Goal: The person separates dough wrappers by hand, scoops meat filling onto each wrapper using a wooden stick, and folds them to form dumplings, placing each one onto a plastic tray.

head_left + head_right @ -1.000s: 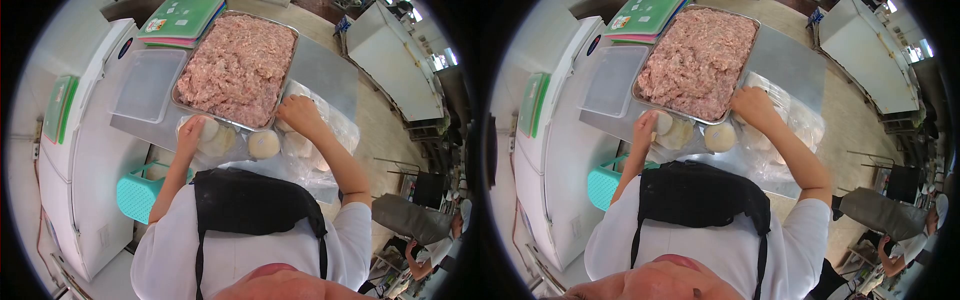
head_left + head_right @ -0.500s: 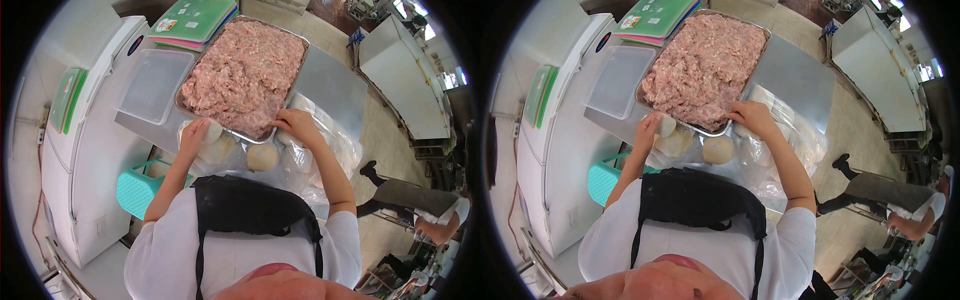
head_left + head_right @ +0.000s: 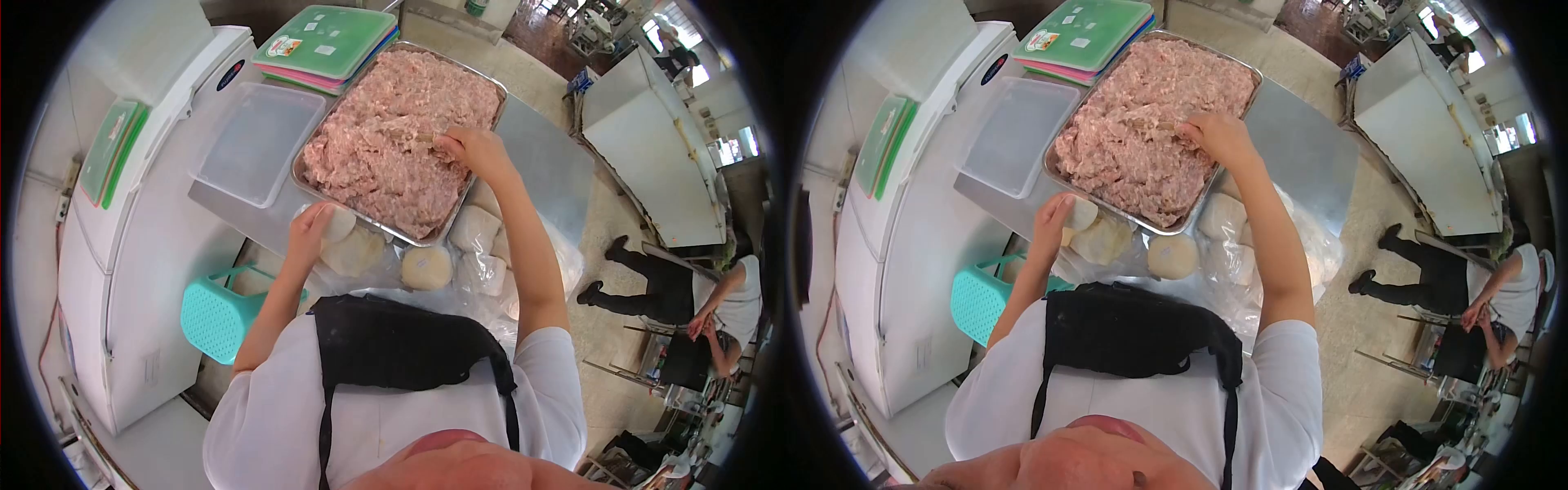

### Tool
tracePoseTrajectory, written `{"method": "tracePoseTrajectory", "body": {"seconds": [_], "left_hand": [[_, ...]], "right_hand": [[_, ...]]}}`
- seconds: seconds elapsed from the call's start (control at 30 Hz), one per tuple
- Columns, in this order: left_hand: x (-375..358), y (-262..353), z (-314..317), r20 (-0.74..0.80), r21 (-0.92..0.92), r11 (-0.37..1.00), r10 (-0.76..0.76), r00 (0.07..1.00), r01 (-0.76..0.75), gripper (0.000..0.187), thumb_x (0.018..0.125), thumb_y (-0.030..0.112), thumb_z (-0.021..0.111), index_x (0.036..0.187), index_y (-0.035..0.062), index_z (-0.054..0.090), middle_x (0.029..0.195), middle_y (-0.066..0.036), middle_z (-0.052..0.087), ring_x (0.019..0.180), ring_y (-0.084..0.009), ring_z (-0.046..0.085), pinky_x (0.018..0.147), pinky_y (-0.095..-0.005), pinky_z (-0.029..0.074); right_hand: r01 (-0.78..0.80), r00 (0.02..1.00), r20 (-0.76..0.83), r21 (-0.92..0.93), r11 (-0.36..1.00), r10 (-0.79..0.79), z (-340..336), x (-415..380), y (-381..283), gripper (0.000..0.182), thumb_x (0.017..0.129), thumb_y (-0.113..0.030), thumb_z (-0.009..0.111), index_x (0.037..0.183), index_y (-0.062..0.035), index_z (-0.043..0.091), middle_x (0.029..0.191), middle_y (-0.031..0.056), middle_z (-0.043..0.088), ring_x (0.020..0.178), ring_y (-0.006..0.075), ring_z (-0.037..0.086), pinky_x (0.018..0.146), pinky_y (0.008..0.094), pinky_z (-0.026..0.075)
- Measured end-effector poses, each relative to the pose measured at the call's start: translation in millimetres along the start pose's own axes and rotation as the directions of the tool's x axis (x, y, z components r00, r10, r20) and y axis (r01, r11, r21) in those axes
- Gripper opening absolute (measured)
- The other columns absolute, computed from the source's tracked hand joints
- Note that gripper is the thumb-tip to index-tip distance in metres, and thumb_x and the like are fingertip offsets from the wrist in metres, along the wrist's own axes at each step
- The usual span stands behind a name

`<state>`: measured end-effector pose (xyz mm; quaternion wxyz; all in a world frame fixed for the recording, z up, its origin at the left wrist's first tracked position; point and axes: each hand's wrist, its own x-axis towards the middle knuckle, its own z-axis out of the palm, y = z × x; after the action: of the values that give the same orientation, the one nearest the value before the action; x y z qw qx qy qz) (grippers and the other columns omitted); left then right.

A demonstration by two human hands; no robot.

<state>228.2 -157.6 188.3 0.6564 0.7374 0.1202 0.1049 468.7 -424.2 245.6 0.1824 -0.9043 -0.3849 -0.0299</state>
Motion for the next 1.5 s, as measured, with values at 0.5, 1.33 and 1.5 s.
{"method": "tracePoseTrajectory", "body": {"seconds": [0.5,1.33,1.5], "left_hand": [[12.4,-19.5,-34.4,0.061,-0.136,0.987,-0.074,0.995,0.082,0.027,0.099,0.023,0.053,0.102,0.0008,0.068,0.093,0.0,0.066,0.087,-0.0084,0.057,0.081,-0.0243,0.045],[83.4,-16.2,-54.3,0.446,-0.176,0.983,0.122,0.886,-0.047,0.024,0.099,0.018,0.052,0.099,0.0007,0.068,0.091,-0.002,0.066,0.084,-0.009,0.058,0.076,-0.0249,0.046],[71.0,-4.7,-50.3,0.523,-0.218,0.974,0.069,0.849,0.055,0.023,0.099,0.016,0.05,0.098,0.0001,0.067,0.092,-0.003,0.066,0.086,-0.0109,0.058,0.079,-0.0256,0.045]], "right_hand": [[-0.178,0.983,-0.069,-0.59,0.788,0.17,-81.9,-61.9,-70.5,0.033,0.093,-0.038,0.055,0.075,-0.0132,0.065,0.07,0.0092,0.066,0.065,0.0299,0.066,0.053,0.0428,0.05],[-0.241,0.95,-0.058,-0.763,0.6,0.308,-16.4,-78.8,-95.7,0.015,0.075,-0.014,0.062,0.061,-0.0132,0.066,0.061,0.0053,0.065,0.057,0.0206,0.066,0.047,0.0342,0.048],[-0.263,0.917,0.021,-0.719,0.643,0.399,5.9,-100.3,-160.4,0.01,0.073,-0.013,0.062,0.064,-0.0107,0.066,0.062,0.0074,0.064,0.058,0.0214,0.066,0.047,0.0338,0.049]]}}
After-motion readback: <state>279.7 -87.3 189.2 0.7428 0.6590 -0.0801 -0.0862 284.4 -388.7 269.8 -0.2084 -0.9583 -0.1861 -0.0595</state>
